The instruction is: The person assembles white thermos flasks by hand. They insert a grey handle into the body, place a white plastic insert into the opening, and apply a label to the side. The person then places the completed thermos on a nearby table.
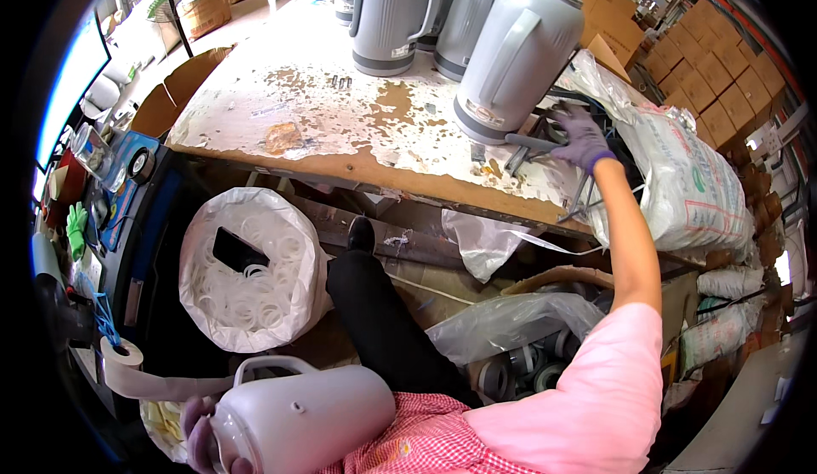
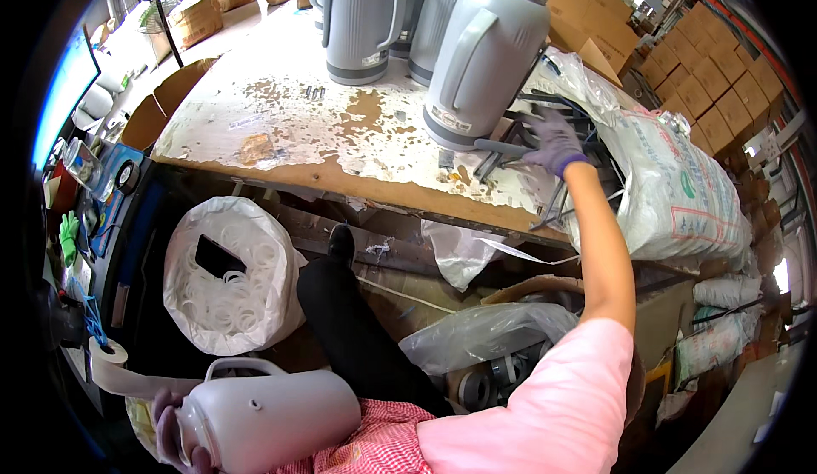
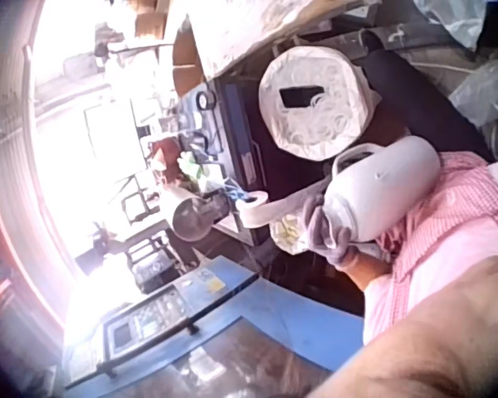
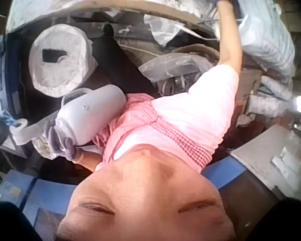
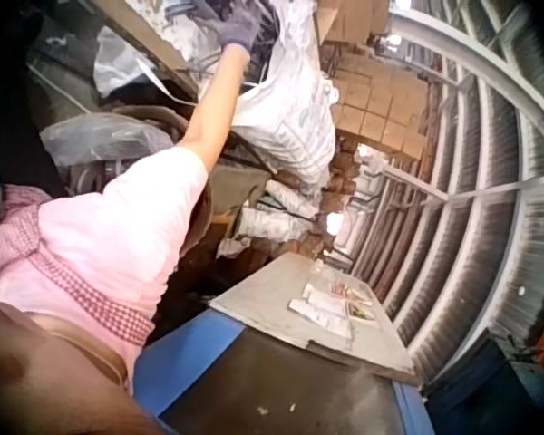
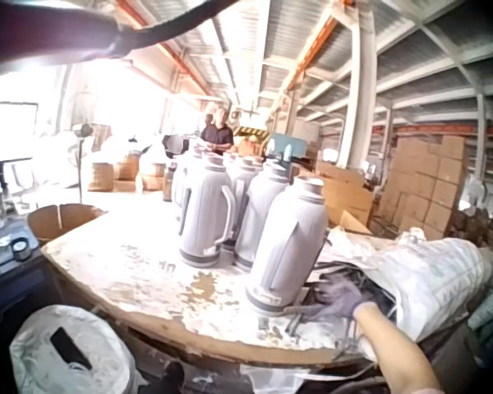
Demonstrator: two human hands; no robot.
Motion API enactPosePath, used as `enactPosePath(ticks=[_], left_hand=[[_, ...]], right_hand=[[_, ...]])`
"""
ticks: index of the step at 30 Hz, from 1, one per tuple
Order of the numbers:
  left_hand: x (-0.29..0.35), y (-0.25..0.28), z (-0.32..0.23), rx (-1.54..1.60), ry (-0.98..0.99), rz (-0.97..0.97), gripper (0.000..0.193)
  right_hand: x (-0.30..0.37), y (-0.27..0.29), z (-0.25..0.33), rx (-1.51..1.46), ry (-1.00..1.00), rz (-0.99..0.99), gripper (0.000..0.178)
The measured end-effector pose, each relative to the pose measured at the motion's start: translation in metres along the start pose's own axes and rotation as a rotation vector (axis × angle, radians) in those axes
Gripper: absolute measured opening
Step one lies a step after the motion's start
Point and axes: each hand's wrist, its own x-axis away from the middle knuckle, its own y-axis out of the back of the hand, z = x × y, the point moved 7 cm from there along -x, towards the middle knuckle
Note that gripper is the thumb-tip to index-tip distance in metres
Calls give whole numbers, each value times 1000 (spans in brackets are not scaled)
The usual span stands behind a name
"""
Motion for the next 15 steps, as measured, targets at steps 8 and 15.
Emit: enactPosePath(ticks=[8,15], left_hand=[[50,35,12,-249,-554,-271,35],[11,15,-2,51,-136,-120,53]], right_hand=[[64,-107,9,-2101,-990,163,42],[32,-131,-61,-2200,-868,-747,33]])
